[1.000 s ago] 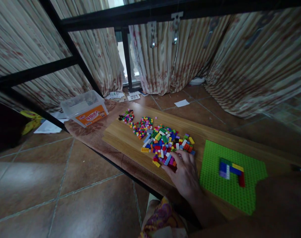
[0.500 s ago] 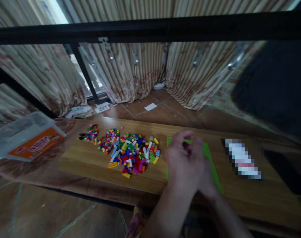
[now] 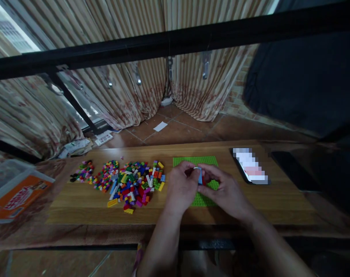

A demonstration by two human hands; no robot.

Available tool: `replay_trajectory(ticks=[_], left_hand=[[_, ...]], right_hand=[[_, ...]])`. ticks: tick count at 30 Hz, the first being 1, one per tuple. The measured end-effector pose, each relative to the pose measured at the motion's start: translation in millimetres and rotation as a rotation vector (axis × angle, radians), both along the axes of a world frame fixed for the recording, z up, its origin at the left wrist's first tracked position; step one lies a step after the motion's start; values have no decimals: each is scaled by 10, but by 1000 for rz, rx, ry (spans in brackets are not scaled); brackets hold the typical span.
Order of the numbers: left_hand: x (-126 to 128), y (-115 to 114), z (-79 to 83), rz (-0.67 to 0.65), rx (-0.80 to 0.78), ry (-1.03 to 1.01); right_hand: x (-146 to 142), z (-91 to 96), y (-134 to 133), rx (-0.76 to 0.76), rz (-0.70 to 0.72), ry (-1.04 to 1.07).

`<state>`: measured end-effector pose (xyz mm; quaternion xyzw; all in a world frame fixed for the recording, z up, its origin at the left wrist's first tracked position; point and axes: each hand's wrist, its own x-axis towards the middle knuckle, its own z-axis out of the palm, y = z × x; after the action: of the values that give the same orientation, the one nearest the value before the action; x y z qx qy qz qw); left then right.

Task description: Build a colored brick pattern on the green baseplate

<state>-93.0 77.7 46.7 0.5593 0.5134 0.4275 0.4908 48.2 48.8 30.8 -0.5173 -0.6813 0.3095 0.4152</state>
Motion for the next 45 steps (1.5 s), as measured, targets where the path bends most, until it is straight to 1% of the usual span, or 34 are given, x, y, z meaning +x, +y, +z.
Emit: replay_trajectory(ticks=[5,9,11,13,15,17,19,21,24,26,31,34,36,39,42,44,45], left_hand=[[67,19,-48,29,-19,22],[67,30,-88,-18,-54,-2],[27,35,-89,-46,-72,16],[-43,47,-79,-76,-84,70],[-126,69,-68,-94,-73,178],[-193,94,-68,-72,-48,335],[-220,110,-82,-32,-18,485],[-207,111,-106,-34,7,588],[-177,106,-147,-80,14,698],[-207,118,-170,-74,13,787],[-475,188,-205,-17,-3,1025],[-611,193,-222,8,-42,1098],[-648,181,-236,16,-59,1108],[-662,158,-246,30,-65,1100],[-709,146,-229,16,-40,1082],[-790,156,-208,44,-22,1057],[-847,168,-197,82,-23,1042]], right_hand=[[27,-18,-19,-43,-17,33],[106,-57,-13,-70,29,63],[181,-82,4,-64,12,29],[267,-106,26,-78,-36,12],[347,-129,49,-107,-89,38],[407,-154,70,-122,-134,62],[437,-184,87,-124,-177,24],[438,-217,100,-123,-204,-63],[413,-266,116,-117,-190,-154],[401,-293,125,-115,-160,-176],[395,-340,119,-99,-147,-300],[311,-370,96,-46,-116,-340],[183,-394,66,-17,-79,-335],[-99,-434,3,-12,1,-302],[-409,-492,-39,1,83,-235],[-590,-547,-32,17,92,-212],[-665,-577,-18,24,90,-214]])
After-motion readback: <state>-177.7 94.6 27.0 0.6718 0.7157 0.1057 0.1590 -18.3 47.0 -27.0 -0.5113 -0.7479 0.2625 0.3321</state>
